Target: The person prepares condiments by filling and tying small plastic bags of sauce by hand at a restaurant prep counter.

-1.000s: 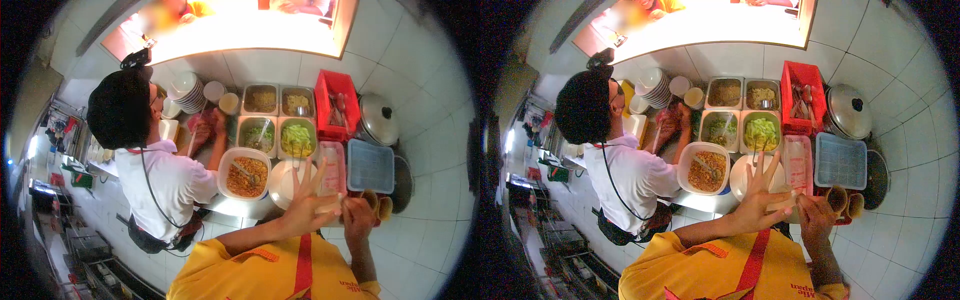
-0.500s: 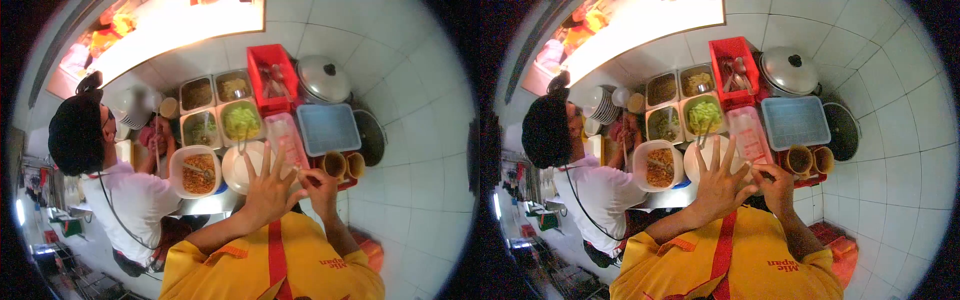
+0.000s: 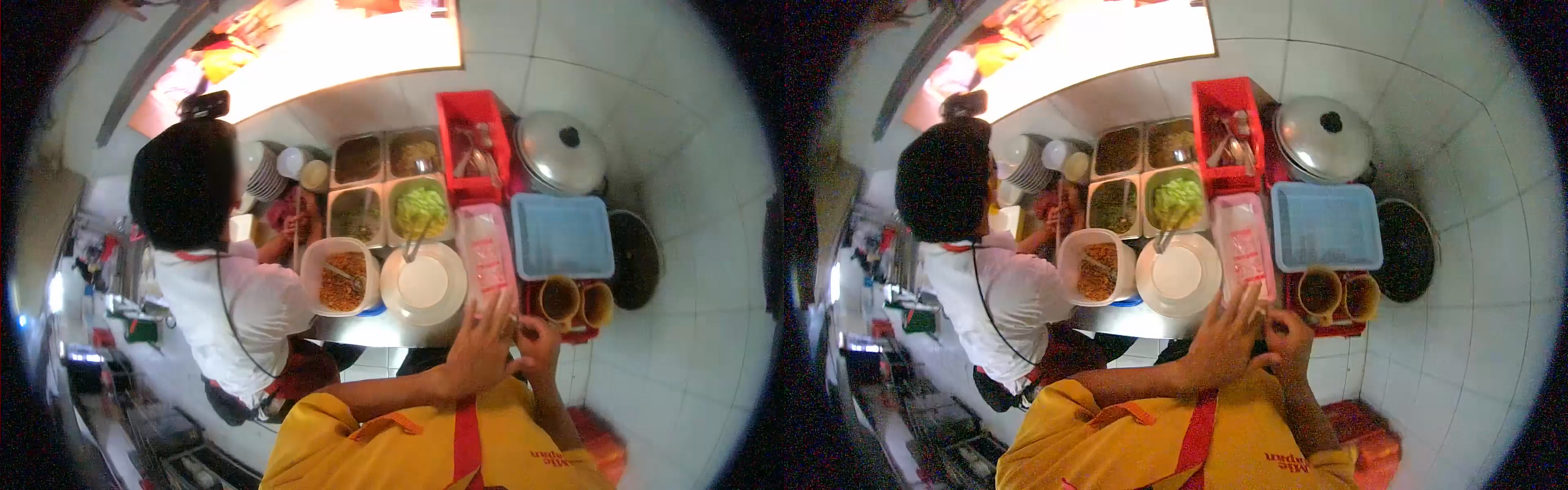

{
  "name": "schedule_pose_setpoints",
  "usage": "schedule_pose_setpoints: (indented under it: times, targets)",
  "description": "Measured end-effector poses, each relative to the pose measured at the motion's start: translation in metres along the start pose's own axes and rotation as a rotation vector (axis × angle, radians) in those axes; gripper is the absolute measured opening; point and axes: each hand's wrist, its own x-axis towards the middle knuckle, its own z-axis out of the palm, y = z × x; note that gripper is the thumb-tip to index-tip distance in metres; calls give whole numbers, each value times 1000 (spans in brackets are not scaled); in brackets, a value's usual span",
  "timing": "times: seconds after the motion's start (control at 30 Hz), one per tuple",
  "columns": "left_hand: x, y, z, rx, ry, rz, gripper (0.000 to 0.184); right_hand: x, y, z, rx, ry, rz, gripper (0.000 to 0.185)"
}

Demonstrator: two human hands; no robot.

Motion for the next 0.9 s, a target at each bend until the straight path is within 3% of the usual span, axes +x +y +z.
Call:
schedule_pose_setpoints:
  times: [0.1, 0.17, 0.3, 0.37, 0.47, 0.57, 0.7, 0.9]
  targets:
    - [2, 14, 4, 29, -93, -41, 85, -2, 17, -7, 2, -15, -5, 23]
    - [3, 25, 8, -13, -303, -153, 85, -1, 24, -16, -108, -87, -85, 22]
    - [-7, 32, 30, 56, -247, -220, 81, -2, 55, -7, -85, -257, -118, 21]
    - [-13, 36, 31, -5, -480, -373, 80, -4, 55, 0, -101, -297, -196, 20]
    - [-20, 35, 39, -28, -512, -509, 77, 0, 53, 8, 107, -498, -67, 16]
    - [-24, 30, 48, -19, -480, -585, 75, 4, 61, 20, 21, -548, -192, 16]
    - [-29, 19, 51, -32, -495, -629, 72, 3, 85, 38, 41, -535, -324, 23]
    - [-38, 8, 60, -35, -312, -620, 63, 4, 92, 49, 92, -557, -296, 26]
